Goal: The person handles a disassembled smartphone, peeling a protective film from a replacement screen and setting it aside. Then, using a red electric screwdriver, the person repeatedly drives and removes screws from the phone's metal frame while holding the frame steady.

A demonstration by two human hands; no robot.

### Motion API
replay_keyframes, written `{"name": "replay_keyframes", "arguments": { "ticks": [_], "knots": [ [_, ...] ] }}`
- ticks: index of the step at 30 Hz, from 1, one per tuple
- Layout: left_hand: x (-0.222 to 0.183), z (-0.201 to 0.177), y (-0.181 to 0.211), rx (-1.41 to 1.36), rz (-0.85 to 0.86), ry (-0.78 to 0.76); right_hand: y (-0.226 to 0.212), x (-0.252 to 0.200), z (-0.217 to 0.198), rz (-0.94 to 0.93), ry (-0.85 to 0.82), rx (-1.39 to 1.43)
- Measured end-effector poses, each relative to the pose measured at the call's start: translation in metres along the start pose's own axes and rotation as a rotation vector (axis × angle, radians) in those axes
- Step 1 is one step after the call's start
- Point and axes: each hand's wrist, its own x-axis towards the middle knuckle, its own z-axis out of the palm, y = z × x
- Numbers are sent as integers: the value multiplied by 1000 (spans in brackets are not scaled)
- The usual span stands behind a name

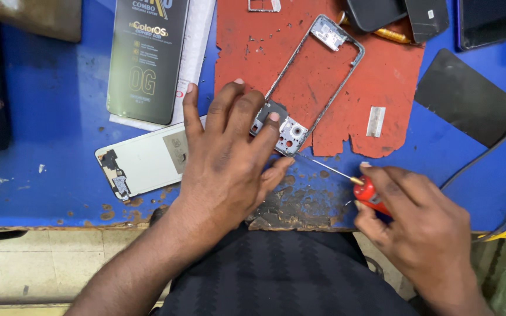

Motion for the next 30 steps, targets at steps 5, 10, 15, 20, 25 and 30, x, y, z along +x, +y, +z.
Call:
{"name": "replay_keyframes", "arguments": {
  "ticks": [5,10,15,20,25,30],
  "knots": [
    [-2,-1,0,16,-1,2,-2,3,3,-13,-49,25],
    [-2,0,-1,23,-6,-10,1,8,1,-57,-32,12],
    [-3,3,-3,31,4,-12,-2,8,4,-28,-49,83],
    [-3,2,-3,19,6,-13,-1,9,0,3,-64,122],
    [-4,-1,-5,12,31,16,5,10,-3,5,-136,162],
    [-10,-8,-10,-97,42,144,35,14,-3,17,-171,593]
  ]
}}
